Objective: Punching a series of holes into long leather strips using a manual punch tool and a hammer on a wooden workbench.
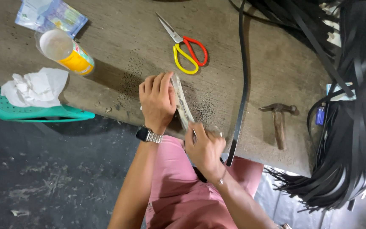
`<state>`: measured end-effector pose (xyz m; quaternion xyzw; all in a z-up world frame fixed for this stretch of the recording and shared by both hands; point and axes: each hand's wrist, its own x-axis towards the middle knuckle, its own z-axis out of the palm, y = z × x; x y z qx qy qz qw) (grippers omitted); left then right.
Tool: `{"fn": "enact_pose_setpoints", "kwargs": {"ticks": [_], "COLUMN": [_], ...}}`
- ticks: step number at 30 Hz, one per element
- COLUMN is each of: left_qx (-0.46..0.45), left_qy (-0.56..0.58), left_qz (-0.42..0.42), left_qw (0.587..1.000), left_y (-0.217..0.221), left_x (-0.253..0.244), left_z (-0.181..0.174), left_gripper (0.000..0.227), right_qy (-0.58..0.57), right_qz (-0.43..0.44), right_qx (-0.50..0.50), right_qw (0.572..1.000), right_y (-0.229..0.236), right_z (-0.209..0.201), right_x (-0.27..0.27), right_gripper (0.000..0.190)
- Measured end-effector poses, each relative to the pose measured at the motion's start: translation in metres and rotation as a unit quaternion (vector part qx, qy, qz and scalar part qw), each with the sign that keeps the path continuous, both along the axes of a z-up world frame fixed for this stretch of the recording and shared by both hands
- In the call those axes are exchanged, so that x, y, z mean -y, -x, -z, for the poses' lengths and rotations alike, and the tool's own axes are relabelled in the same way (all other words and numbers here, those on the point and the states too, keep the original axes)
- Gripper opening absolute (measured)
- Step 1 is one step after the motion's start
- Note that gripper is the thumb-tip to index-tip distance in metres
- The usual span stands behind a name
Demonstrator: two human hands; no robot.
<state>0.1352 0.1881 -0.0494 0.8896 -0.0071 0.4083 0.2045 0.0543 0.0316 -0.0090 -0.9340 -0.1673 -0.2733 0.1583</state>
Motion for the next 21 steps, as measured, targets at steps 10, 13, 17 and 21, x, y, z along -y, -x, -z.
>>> {"fn": "enact_pose_setpoints", "kwargs": {"ticks": [10,13,17,21], "left_qx": [-0.004,-0.006,0.004,-0.003], "left_qy": [-0.025,-0.018,-0.033,-0.021], "left_qz": [-0.031,-0.022,-0.032,-0.033], "left_qw": [0.999,1.0,0.999,0.999], "left_y": [0.002,0.003,0.001,0.003], "left_x": [0.002,0.003,0.001,0.004], "left_z": [0.002,0.0,0.002,0.0], "left_gripper": [0.03,0.03,0.029,0.029], "right_qy": [0.018,0.03,0.053,0.061], "right_qz": [0.001,0.044,0.061,0.054], "right_qx": [-0.013,-0.048,-0.149,-0.216], "right_qw": [1.0,0.997,0.986,0.973], "right_y": [-0.004,-0.008,-0.017,0.011], "right_z": [-0.011,0.01,-0.004,-0.013], "right_x": [0.002,-0.003,-0.012,0.006], "right_gripper": [0.009,0.009,0.017,0.014]}}
